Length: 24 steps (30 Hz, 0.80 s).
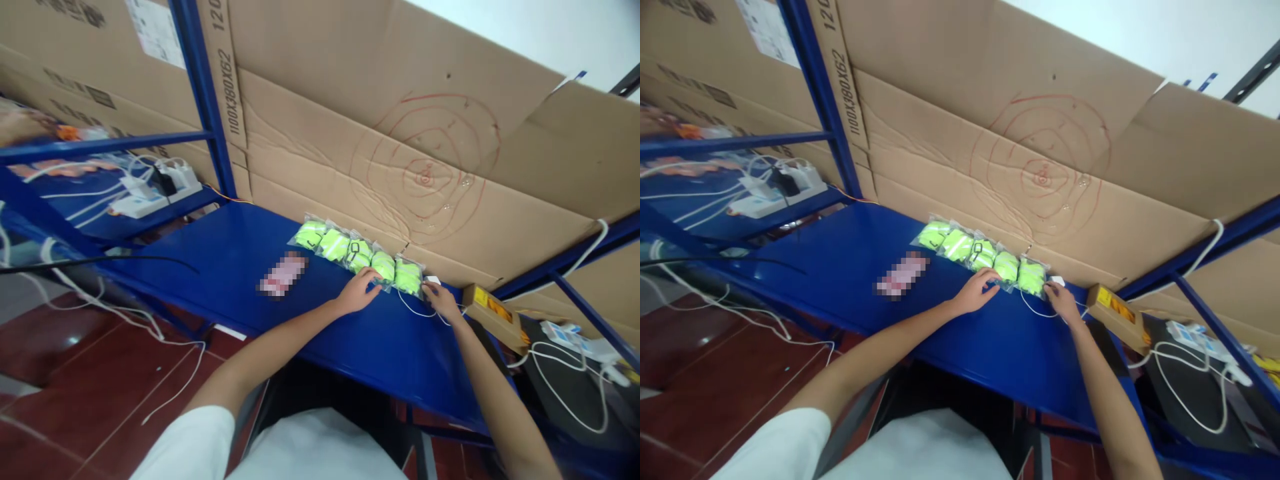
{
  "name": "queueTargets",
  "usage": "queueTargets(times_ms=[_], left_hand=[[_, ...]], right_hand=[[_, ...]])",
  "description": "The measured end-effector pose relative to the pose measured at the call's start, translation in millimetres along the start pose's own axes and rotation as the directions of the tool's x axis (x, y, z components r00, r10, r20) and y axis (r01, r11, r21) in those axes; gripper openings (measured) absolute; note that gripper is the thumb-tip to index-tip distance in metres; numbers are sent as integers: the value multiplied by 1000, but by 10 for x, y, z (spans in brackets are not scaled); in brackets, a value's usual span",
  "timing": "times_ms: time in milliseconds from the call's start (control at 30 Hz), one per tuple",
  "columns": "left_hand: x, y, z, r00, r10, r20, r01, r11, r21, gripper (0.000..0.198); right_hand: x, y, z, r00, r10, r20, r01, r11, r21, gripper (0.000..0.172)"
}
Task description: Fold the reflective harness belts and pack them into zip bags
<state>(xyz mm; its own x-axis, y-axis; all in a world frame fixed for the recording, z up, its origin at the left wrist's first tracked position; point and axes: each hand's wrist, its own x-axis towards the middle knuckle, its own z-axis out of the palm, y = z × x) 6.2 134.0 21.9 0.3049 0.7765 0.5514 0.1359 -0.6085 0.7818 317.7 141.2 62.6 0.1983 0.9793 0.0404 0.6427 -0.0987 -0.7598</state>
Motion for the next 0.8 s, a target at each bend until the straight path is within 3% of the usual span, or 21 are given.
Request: queueTargets(times_ms=[100, 200, 267, 333, 400, 500, 567, 667, 800], left_hand=[[-4, -44, -72, 999, 12, -46, -8, 995, 95, 18], [24, -134, -159, 996, -29, -90, 45, 984, 175, 17], [36, -188, -187, 994, -64, -89, 83, 973, 217, 17], [31, -206, -182, 995, -79, -53, 89, 964, 252, 16], [8, -171, -153, 998, -66, 4, 62, 958, 280, 15], [-38, -60, -107, 995, -17, 97, -14, 952, 306, 16], [-50, -6, -110, 990, 18, 141, -64, 943, 328, 17], [-10, -36, -205, 995, 35, 97, -72, 912, 404, 19], [110, -265, -457, 984, -6, -176, 100, 842, 531, 31]], right_hand=[[-356, -50, -259, 993, -92, 69, 99, 990, -98, 30], [-1046, 76, -454, 955, -150, 255, 183, 977, -111, 30], [-1544, 264, -529, 905, -168, 391, 254, 951, -179, 31], [-1925, 467, -535, 886, -211, 413, 339, 902, -267, 30], [-2120, 607, -453, 914, -279, 293, 363, 886, -288, 31], [-2118, 617, -213, 949, -315, 25, 308, 905, -294, 33], [-2009, 528, -56, 942, -330, -62, 298, 906, -301, 33], [-1777, 354, 93, 917, -397, -22, 376, 884, -279, 31], [-1314, 87, 272, 835, -508, 211, 549, 799, -246, 28]])
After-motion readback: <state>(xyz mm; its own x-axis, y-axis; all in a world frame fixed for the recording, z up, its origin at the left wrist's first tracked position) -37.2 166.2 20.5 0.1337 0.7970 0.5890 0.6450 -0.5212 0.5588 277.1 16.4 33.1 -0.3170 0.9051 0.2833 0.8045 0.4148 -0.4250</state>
